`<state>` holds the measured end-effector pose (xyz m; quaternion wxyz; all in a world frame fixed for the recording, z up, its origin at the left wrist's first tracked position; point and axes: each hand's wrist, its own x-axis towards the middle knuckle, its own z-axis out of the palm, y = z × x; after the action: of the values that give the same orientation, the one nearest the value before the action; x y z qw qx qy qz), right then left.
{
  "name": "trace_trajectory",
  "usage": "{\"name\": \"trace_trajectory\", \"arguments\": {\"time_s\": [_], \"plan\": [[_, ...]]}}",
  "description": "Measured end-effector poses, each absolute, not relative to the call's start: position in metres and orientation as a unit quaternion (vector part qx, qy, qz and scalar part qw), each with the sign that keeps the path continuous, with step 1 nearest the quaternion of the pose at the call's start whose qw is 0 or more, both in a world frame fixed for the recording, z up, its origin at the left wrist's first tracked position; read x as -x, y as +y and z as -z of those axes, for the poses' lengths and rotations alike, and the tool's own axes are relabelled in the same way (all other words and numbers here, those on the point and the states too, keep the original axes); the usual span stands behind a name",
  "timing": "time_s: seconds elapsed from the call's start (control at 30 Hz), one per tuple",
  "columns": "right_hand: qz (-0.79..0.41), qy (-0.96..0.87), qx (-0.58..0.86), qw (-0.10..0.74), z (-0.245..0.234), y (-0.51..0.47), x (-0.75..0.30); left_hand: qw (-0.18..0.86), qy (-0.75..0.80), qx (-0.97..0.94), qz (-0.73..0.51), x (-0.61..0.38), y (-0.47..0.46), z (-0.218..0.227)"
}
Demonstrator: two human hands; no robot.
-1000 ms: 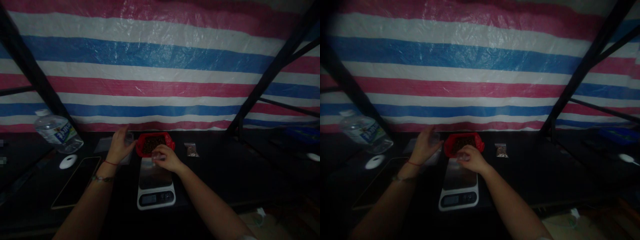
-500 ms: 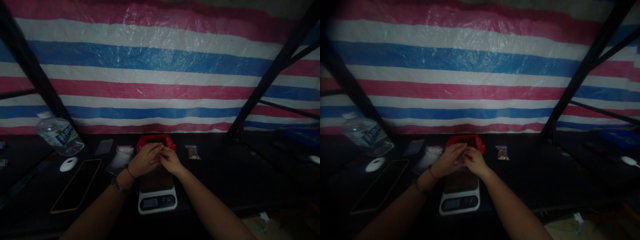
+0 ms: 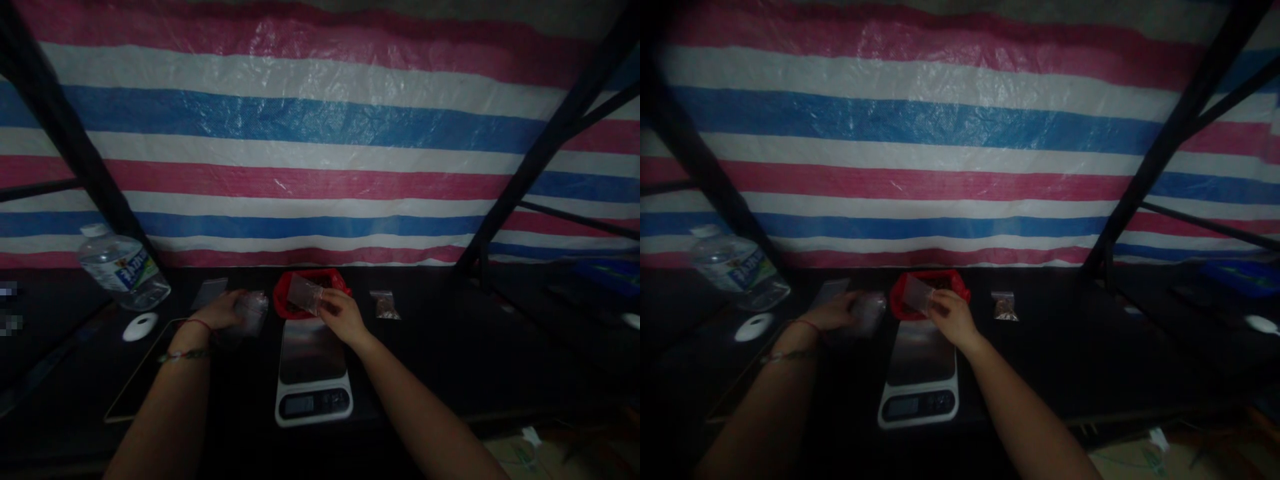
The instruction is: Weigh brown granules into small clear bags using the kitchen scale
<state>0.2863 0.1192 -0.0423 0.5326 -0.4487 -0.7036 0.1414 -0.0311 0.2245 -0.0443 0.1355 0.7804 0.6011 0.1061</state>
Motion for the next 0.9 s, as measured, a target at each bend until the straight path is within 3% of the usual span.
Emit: {"name": "trace_trajectory", "arguments": {"time_s": [0.1, 0.3, 0.43, 0.53, 0.63, 0.9], "plan": [[-0.144, -0.705, 0.438, 0.539, 0.042, 0.119, -0.286, 0.151, 0.584, -0.793, -0.083, 0.021, 0.230, 0.051], [-0.150, -0.712, 0.436, 0.530, 0.043, 0.118, -0.284, 0.092, 0.607, -0.772, -0.164, -0.009, 0.245, 0.061], [-0.166, -0.703, 0.435, 0.538, 0.042, 0.118, -0.284, 0.002, 0.582, -0.746, -0.323, -0.027, 0.230, 0.044], [-0.179, -0.702, 0.432, 0.538, 0.042, 0.117, -0.283, -0.031, 0.423, -0.794, -0.436, -0.045, 0.201, 0.025], [-0.185, -0.707, 0.442, 0.521, 0.042, 0.116, -0.282, -0.022, 0.248, -0.897, -0.365, -0.070, 0.172, 0.013], [-0.182, -0.735, 0.431, 0.492, 0.041, 0.113, -0.277, 0.001, 0.217, -0.926, -0.308, -0.102, 0.159, 0.013]]}}
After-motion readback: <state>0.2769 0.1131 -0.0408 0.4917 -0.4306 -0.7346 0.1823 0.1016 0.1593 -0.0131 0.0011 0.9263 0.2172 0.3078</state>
